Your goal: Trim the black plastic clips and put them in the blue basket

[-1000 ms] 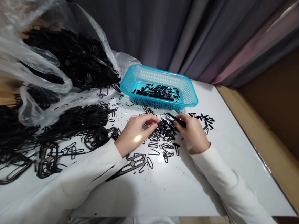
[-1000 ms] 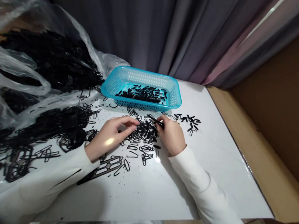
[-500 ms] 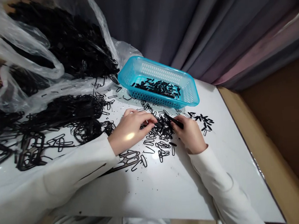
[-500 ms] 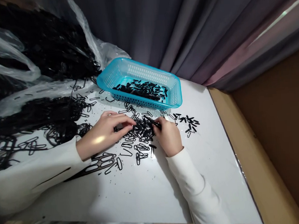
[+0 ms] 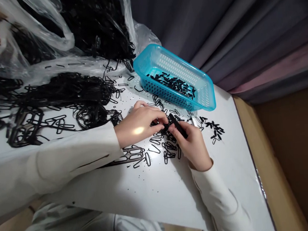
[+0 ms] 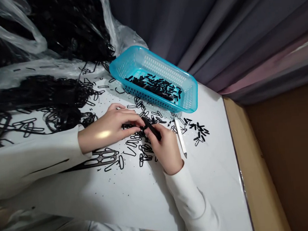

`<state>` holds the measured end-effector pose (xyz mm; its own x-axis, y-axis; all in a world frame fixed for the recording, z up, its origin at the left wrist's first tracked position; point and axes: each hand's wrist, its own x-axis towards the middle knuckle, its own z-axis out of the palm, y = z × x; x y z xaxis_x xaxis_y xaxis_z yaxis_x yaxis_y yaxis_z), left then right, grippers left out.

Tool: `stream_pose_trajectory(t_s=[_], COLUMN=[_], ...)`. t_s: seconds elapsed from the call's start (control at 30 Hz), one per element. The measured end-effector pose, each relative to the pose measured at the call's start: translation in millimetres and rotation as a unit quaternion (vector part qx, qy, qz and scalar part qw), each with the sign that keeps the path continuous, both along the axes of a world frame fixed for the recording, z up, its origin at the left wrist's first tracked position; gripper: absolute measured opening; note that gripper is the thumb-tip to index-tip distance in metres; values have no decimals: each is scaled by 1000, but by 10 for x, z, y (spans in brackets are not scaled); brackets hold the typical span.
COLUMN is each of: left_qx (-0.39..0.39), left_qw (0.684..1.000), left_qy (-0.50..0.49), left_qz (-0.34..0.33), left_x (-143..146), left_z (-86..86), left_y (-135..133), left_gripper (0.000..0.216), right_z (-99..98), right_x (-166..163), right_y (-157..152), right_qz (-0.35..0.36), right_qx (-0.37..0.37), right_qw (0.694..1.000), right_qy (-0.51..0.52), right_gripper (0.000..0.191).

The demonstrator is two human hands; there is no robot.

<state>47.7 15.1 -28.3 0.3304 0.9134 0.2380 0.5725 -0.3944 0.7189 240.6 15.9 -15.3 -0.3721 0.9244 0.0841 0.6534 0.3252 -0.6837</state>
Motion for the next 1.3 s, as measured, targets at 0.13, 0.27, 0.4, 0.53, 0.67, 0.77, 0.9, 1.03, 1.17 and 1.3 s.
stream_pose_trajectory(t_s=[0.13,0.27,0.4,0.53,0.67,0.77,0.9,1.03,1.17,1.3], left_qx=[-32,-74,-121,-153,-172,-176,-175,-177,-181,-175], left_qw=[999,991,978,969,962,960,959,955,955,957], left_qy=[-40,-110,-161,-186,-205,-213,-221,-235,-232,-229], left_qz=[15,33,46,63,54,46,39,37,33,32], left_x=[5,18,26,32,38,42,46,51,53,54], left_z=[34,86,99,86,84,90,91,100,138,175], left_y=[-2,-18,-31,-28,-20,-18,-17,-21,-31,-39], left_gripper=[9,7,8,9,10,8,8,8,8,7], right_z=[14,50,137,201,205,195,185,177,158,131], right_x=[14,8,12,21,4,-4,-1,-7,-3,14], right_y=[4,-1,-21,-72,-131,-157,-162,-156,-156,-161], right_qz=[-15,-61,-95,-108,-49,-32,-26,-10,-2,5], right_qx=[-23,-33,109,186,249,292,305,310,292,290], right_qw=[998,986,972,954,932,931,933,934,936,941], right_qy=[60,150,186,211,260,216,192,178,195,177], right_gripper=[20,26,28,26,22,22,23,22,20,18])
